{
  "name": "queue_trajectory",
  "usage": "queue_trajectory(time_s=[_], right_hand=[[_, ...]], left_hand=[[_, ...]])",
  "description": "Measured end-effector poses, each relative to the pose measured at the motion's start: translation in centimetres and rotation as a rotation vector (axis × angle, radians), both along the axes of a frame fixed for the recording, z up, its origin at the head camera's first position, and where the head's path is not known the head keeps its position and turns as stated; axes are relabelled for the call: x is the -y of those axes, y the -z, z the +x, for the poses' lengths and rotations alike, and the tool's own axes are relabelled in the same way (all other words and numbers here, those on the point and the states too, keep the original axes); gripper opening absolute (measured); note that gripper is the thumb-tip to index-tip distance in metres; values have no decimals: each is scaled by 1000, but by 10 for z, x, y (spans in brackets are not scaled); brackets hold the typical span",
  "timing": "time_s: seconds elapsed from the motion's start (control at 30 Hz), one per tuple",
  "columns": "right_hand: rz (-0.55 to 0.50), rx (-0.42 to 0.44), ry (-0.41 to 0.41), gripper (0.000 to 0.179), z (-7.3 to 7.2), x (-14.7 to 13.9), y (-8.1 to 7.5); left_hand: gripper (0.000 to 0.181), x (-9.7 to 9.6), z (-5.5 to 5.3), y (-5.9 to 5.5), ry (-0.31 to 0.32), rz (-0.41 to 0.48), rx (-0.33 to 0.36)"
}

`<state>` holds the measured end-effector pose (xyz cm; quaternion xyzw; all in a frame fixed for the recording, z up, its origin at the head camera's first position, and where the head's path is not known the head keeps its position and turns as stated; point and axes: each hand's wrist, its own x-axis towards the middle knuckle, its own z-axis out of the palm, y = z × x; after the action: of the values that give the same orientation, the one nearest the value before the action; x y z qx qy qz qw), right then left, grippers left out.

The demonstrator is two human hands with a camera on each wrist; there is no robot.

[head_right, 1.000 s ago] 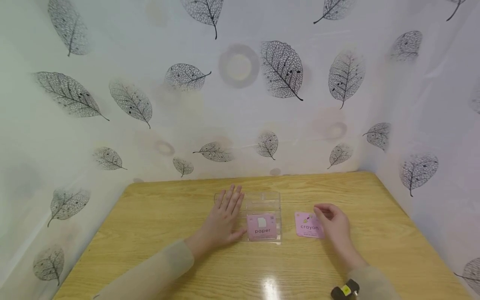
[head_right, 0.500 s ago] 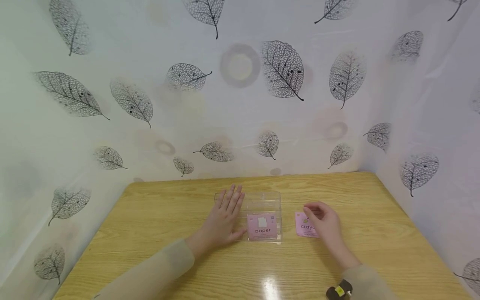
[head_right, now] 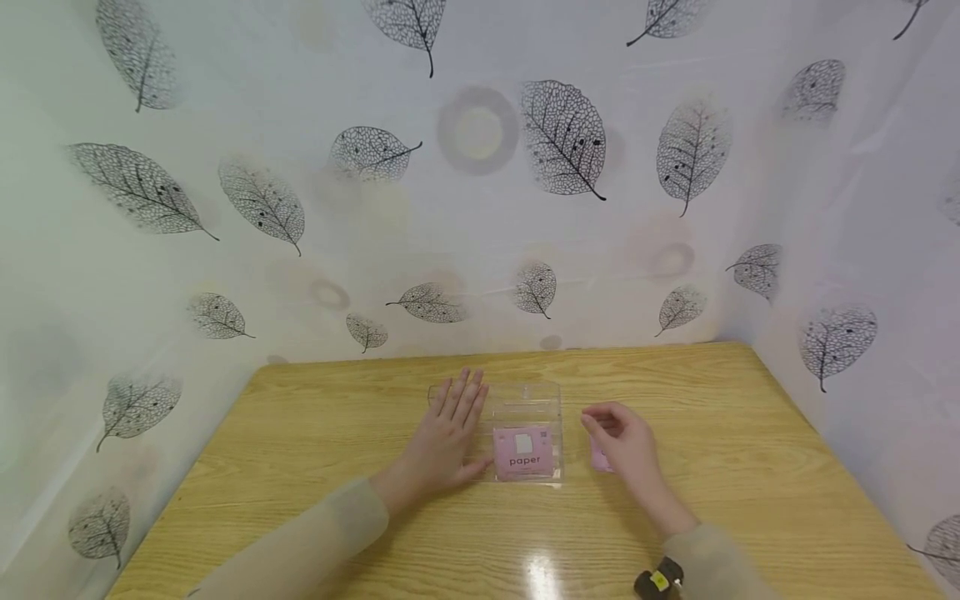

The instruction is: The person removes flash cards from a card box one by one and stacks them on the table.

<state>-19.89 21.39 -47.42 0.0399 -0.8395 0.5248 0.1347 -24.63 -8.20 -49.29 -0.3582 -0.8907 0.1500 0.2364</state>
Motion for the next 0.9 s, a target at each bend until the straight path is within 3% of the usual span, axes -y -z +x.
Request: queue_trajectory(time_s=[0.07,0.27,0.4,0.67,0.9], right_hand=[[-19,0,-11,22,-4,0,8],[-48,-5,-41,22,-3,9,7],[-62,16,-49,23,-4,13,7],[29,34,-5,22,-5,20,11],[-62,49,-74,17,3,31,-7]], left_hand=[[100,0,0,0,2,5,6],[99,0,0,0,-4,1,44],[99,0,0,0,-4,1,25],[100,1,0,1,9,25,45],[100,1,0,0,16,35,54]])
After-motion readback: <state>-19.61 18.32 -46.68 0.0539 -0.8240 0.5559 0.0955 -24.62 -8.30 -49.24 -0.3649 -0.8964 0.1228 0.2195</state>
